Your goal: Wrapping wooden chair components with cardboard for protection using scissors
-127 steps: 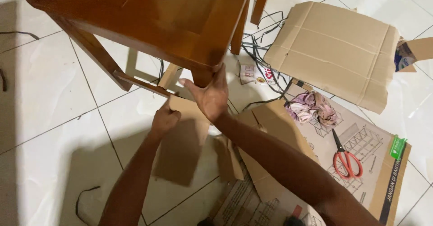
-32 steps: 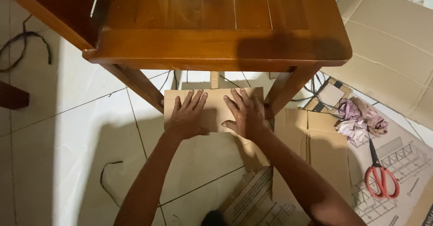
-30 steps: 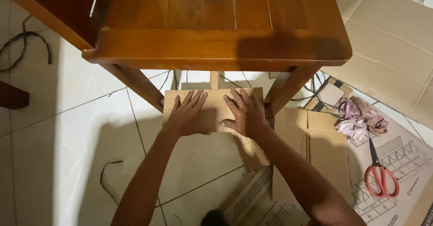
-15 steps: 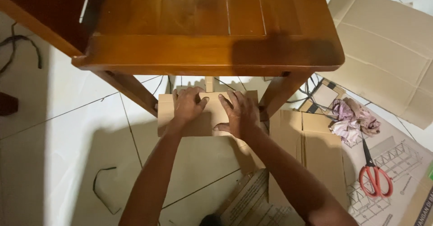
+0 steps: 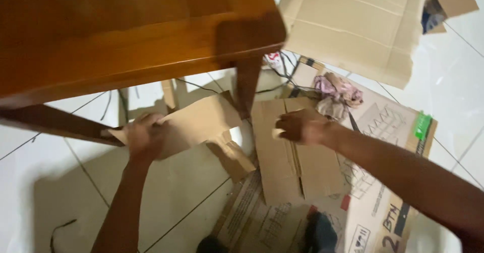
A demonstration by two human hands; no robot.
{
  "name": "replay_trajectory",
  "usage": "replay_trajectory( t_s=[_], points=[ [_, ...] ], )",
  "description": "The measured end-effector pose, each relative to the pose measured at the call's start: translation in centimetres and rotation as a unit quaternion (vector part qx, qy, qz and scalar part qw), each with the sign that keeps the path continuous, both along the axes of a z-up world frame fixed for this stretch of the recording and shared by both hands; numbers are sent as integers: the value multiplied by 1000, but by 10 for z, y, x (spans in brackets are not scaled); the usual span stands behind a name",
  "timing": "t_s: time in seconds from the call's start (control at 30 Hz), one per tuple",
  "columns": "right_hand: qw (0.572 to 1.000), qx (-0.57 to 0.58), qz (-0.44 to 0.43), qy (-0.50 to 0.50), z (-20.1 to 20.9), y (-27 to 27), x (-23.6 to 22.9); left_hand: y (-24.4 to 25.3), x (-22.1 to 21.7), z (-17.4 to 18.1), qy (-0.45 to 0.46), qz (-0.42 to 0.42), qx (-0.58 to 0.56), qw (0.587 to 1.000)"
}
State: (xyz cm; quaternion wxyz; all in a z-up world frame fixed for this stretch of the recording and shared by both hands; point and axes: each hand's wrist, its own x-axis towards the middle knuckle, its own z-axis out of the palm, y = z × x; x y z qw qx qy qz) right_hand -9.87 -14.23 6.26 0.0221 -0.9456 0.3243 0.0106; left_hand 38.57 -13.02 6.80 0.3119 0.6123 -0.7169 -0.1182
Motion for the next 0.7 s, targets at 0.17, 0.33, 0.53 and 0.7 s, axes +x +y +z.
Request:
replay_trajectory(
  t_s=[0.17,0.33,0.53,0.7],
  points=[
    [984,21,-121,130,-46,30,-147,57,-25,36,32,-47,-45,997],
    [835,241,-437,231,-61,83,-195,69,-94,60,136,-57,81,986],
    [847,226,-446,181,-103,129,-250,41,-185,89,35,-84,244,966],
    [839,188,-475,190,-65,136,-218,15,-259,123,-9,-144,302,942]
  ],
)
